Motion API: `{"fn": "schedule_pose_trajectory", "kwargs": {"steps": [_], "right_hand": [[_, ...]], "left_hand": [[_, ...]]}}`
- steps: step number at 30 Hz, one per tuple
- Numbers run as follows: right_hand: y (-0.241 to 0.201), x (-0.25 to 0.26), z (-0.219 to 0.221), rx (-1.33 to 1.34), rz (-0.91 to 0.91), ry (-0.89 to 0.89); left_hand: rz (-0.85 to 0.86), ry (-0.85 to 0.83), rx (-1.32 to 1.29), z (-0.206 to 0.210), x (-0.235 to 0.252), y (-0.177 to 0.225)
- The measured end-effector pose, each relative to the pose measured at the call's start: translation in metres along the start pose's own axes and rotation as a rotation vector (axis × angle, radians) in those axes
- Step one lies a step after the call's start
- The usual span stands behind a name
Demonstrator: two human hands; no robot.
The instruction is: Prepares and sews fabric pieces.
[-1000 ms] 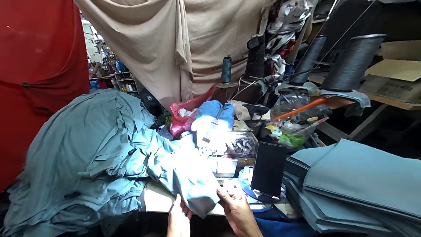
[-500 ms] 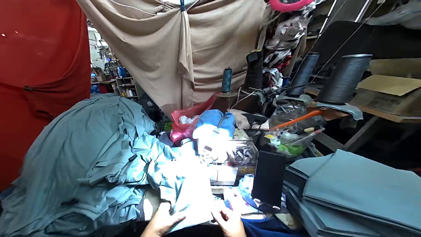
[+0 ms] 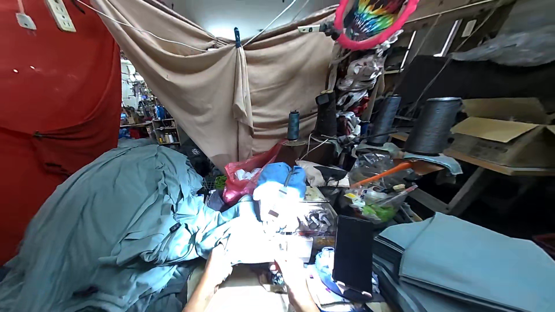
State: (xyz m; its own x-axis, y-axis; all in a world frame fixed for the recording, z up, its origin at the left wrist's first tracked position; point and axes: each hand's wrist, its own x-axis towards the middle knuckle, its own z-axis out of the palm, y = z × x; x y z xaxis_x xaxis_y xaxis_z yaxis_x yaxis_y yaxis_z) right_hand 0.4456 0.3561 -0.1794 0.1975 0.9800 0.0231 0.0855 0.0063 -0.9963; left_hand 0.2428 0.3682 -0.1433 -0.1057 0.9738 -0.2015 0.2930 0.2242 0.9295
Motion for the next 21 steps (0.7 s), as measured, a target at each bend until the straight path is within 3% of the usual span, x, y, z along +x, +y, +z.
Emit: {"fn": "schedule_pose_trajectory", "kwargs": {"steps": [4, 11, 18, 21], "right_hand": [[-0.008, 0.017, 0.008, 0.069, 0.104, 0.036], [0.004, 0.021, 0.010, 0.098, 0.102, 0.029], [0.006, 0.022, 0.009, 0.131, 0.136, 0.004], [0.003, 0.018, 0.008, -0.051, 0.061, 0.051]], "left_hand": [[0.049, -0.027, 0.072, -0.004, 0.027, 0.015], [0.113, -0.005, 0.104, -0.002, 0.033, 0.012], [0.162, 0.065, 0.420, 0.008, 0.023, 0.013], [0.157, 0.045, 0.468, 0.008, 0.008, 0.015]]}}
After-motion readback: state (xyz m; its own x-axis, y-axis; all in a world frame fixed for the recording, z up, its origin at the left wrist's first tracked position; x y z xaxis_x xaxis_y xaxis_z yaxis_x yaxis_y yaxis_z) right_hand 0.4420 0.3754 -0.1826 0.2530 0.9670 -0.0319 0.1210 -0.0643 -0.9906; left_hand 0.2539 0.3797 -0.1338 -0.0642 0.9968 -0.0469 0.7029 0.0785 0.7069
